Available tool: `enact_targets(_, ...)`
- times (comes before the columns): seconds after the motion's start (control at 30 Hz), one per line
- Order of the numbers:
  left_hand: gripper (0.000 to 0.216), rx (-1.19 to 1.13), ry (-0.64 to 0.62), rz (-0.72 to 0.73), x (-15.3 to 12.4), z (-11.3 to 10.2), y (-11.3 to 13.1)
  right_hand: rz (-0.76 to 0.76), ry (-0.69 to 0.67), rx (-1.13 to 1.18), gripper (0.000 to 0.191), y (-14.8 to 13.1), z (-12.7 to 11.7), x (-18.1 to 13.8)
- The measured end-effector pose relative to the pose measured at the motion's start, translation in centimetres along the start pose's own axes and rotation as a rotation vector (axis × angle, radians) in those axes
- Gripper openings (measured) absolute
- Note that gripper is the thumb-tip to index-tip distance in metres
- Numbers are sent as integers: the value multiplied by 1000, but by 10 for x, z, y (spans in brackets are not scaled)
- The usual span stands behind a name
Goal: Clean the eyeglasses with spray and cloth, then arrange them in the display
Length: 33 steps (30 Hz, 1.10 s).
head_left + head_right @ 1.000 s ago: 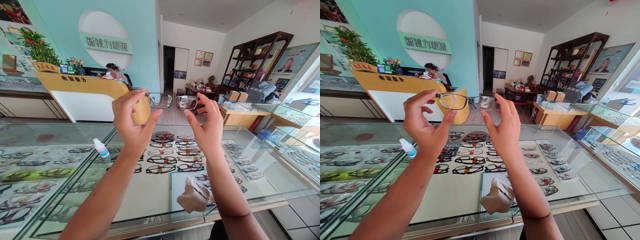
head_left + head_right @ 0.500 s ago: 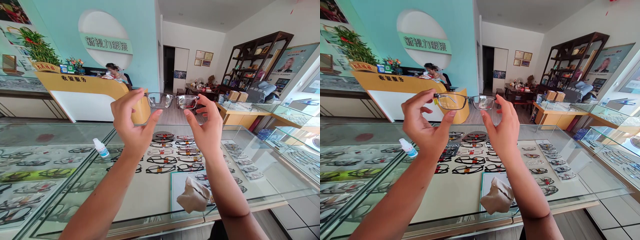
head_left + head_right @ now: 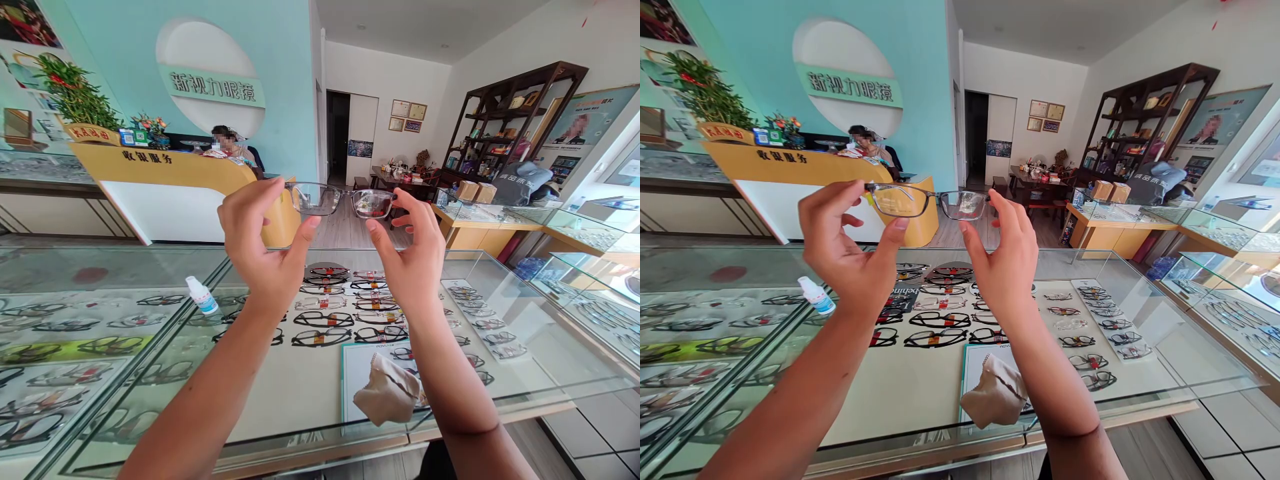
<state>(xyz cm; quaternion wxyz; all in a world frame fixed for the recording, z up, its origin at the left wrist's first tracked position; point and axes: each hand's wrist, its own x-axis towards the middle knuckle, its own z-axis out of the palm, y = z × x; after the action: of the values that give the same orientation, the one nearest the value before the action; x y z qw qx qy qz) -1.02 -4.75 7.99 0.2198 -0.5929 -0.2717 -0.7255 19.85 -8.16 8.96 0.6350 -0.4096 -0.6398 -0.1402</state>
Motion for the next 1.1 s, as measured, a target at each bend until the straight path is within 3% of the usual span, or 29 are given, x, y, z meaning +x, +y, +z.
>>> enact_targets(0.43, 55, -34, 26, 54, 0, 1, -3, 20, -5, 35, 43, 2, 0, 1)
enact_targets(0.9, 51, 49, 46, 212, 2, 1, -2, 85, -66, 55, 47, 6, 2, 1)
enact_targets(1.1, 49, 126, -20, 28, -1, -4, 4, 77, -68, 51, 47, 6, 3, 1)
